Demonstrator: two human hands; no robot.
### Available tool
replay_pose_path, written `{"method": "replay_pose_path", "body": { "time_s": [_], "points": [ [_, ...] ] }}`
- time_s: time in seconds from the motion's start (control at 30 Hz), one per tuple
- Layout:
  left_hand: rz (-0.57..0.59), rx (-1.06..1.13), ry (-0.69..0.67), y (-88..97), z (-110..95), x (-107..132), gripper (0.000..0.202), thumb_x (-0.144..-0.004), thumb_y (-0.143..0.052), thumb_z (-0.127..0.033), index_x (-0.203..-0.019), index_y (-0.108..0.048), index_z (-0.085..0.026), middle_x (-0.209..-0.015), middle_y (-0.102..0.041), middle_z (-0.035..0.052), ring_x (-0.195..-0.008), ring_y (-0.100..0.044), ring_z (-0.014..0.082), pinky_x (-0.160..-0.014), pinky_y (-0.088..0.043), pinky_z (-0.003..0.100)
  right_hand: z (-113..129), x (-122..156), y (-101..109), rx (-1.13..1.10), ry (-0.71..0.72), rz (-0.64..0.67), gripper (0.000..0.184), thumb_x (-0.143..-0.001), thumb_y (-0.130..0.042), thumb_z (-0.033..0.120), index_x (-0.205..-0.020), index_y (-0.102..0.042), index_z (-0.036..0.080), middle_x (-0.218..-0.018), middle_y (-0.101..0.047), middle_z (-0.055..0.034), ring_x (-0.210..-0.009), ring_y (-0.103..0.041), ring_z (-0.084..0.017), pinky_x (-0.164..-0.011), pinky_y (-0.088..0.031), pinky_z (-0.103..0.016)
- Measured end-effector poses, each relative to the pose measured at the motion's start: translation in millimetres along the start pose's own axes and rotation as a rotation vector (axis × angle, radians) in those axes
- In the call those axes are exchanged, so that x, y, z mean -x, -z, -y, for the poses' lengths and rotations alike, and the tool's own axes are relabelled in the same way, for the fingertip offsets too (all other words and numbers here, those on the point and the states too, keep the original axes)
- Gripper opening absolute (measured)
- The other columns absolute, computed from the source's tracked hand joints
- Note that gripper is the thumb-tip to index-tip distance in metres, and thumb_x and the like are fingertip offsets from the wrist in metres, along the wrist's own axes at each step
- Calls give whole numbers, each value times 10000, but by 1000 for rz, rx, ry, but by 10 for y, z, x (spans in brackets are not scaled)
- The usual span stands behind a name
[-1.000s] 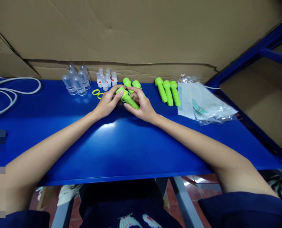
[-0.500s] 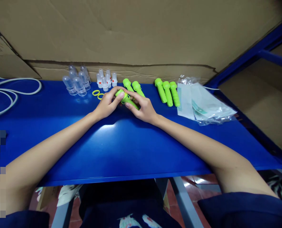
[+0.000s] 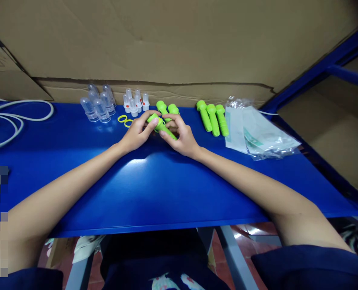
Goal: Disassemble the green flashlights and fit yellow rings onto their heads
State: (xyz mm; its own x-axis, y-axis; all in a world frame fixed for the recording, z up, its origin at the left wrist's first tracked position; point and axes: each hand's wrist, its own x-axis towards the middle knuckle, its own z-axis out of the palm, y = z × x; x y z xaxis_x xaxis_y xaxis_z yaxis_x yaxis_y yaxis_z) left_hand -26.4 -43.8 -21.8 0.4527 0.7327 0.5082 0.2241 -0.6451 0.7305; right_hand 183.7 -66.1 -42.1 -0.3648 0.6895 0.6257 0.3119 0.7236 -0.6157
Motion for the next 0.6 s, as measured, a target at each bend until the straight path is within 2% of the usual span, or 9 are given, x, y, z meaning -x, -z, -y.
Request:
{"method": "replay_pose_path", "body": {
  "time_s": [0.07,0.13,0.23,0.37,0.47,0.6],
  "points": [
    [13,32,3,-1,15,0,723,-1019,-452,-800,-1378,-631,-198,-983,-732,67,-751,-696,172,-701,-587,300,13,-5,21,43,-11,11,605,-1043,-576,616,-1523,-481,261,-866,-662,4,-589,-576,-134,-604,-528,-299],
    [37,63,3,4,26,0,743,-1010,-472,-800,-1471,-592,-231,-983,-740,61,-752,-705,182,-723,-597,321,28,-12,42,63,-45,24,625,-1044,-542,662,-1546,-506,291,-891,-666,-3,-596,-577,-139,-620,-540,-316],
    [67,85,-3,16,33,4,755,-1000,-485,-803,-1544,-558,-286,-920,-733,42,-756,-715,206,-744,-601,355,43,-21,53,14,-89,38,623,-1027,-543,714,-1479,-554,286,-879,-659,-5,-591,-594,-140,-584,-520,-305],
    [74,74,-8,14,39,8,757,-1007,-466,-801,-1581,-532,-312,-834,-694,29,-737,-718,224,-712,-594,372,42,-16,22,-117,-130,13,613,-991,-608,736,-1359,-535,251,-825,-627,12,-551,-579,-124,-504,-472,-269],
    [54,68,-18,-3,58,-1,753,-1023,-443,-789,-1612,-475,-320,-844,-693,33,-723,-726,219,-722,-606,380,29,-4,-5,-204,-145,-29,613,-970,-659,731,-1319,-489,256,-797,-584,46,-484,-556,-102,-457,-450,-250],
    [33,94,1,-25,91,-20,771,-1027,-398,-807,-1622,-411,-317,-956,-740,65,-705,-729,202,-738,-618,387,-16,-37,51,-143,-164,-96,635,-975,-623,765,-1346,-480,270,-800,-600,39,-471,-565,-114,-429,-447,-259]
  ]
}}
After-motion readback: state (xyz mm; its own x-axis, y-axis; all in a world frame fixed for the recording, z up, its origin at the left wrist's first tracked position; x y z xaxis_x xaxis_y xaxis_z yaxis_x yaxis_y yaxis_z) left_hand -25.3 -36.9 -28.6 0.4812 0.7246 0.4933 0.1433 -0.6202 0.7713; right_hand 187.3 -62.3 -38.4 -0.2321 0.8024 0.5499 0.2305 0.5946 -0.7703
